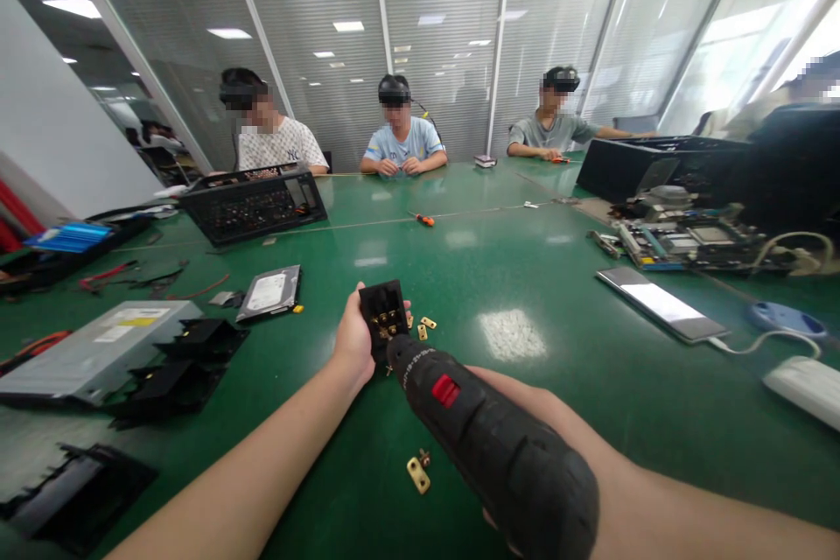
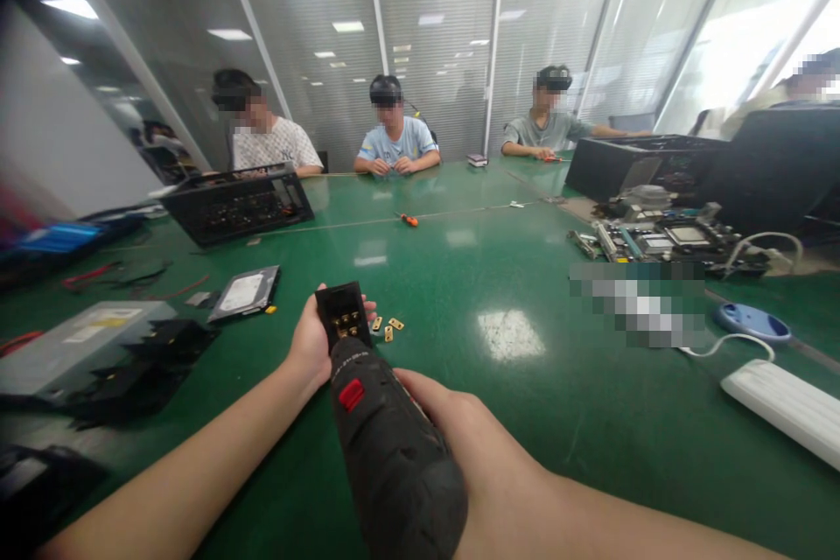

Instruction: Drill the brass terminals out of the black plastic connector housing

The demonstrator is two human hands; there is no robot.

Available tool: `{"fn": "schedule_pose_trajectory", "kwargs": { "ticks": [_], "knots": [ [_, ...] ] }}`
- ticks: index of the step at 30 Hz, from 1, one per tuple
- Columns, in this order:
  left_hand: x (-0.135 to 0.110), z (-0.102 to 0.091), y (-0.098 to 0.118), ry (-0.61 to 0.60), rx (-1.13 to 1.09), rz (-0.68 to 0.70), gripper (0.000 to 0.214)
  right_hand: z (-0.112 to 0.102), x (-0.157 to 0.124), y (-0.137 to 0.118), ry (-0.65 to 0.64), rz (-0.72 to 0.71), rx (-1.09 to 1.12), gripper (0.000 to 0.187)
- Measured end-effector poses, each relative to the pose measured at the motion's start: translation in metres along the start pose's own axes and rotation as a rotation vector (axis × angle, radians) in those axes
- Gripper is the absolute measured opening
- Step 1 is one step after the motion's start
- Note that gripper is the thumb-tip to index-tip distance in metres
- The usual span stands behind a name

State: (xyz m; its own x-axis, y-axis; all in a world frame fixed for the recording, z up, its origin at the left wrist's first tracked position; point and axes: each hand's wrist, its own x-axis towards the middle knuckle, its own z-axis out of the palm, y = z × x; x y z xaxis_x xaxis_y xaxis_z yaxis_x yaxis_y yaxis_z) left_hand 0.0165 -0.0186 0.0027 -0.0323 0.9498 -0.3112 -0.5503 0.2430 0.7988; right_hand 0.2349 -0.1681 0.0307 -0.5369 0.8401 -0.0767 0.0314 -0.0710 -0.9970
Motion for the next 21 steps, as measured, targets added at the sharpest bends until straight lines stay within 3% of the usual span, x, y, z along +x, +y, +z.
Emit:
{"fn": "schedule_pose_trajectory", "kwargs": {
  "ticks": [3,9,16,21],
  "knots": [
    [0.001,0.0,-0.001,0.025,0.059,0.055,0.058,-0.001,-0.001,0.0,0.025,-0.006,-0.019,0.06],
    [0.003,0.0,-0.002,0.012,0.048,0.069,0.058,-0.007,-0.012,-0.005,0.011,-0.078,-0.068,0.094],
    [0.002,-0.001,-0.002,0.009,0.063,0.089,0.059,0.001,-0.002,-0.01,0.019,-0.065,-0.068,0.055],
    [0.004,-0.003,-0.004,-0.01,0.049,0.114,0.058,0.0,-0.003,-0.014,0.043,-0.045,-0.068,0.061]
  ]
}}
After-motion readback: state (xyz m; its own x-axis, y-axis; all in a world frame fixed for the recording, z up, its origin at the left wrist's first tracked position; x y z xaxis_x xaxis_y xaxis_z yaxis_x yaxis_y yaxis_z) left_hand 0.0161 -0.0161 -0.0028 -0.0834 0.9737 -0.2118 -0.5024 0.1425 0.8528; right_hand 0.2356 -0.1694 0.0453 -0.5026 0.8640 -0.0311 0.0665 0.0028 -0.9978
